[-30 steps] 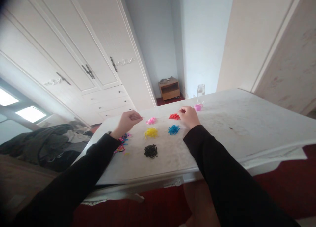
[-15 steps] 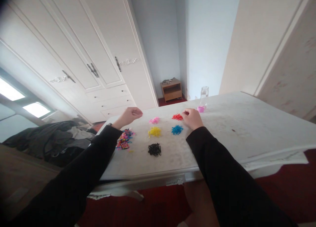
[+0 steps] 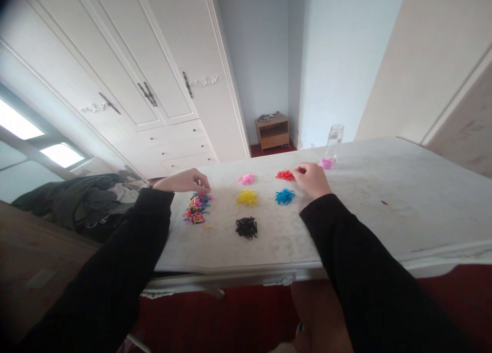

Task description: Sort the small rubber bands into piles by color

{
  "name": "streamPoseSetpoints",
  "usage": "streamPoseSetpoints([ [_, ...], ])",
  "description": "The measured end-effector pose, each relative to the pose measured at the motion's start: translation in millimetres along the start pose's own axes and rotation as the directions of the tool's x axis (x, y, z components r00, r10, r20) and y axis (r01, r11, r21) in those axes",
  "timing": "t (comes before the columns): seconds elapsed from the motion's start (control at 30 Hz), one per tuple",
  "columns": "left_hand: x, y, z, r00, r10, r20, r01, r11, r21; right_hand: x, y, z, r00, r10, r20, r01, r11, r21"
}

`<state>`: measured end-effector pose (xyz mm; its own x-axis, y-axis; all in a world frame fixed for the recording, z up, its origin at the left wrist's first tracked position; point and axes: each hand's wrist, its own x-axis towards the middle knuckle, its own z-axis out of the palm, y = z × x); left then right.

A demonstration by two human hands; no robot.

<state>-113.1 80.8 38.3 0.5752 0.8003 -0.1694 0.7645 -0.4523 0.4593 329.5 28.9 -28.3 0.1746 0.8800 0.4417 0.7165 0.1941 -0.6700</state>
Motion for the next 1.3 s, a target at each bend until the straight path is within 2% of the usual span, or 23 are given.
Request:
streamPoseSetpoints([
  [0.2,-3.4,-0.2,-2.1,0.995,-0.065,0.073,0.057,0.992,0.111,-2.8,-6.8,-2.0,1.0,0.016,-0.002,-0.016,1.0,-0.005],
  [0.4,-2.7,-4.2,-0.3,0.993,-0.096,0.065,0.085,0.985,0.151,-3.0,-9.1,-2.8,1.0,0.01,0.022,-0.009,0.999,-0.037],
  [0.63,-1.4,-5.8,-2.6,0.996,-0.045,0.08,0.038,0.996,0.083,-2.8,-8.4,-2.4,0.998,0.021,0.059,-0.02,0.999,-0.031],
  [0.97,-5.5,-2.4,-4.9,0.988,-0.146,0.054,0.14,0.985,0.105,-2.3,-7.2,-1.6,0.998,0.014,0.061,-0.011,0.999,-0.045],
  [1.3,-5.0,1.4,-0.6,0.987,-0.127,0.094,0.115,0.986,0.118,-3.2,-10.4,-2.8,0.996,0.039,0.075,-0.035,0.998,-0.059],
])
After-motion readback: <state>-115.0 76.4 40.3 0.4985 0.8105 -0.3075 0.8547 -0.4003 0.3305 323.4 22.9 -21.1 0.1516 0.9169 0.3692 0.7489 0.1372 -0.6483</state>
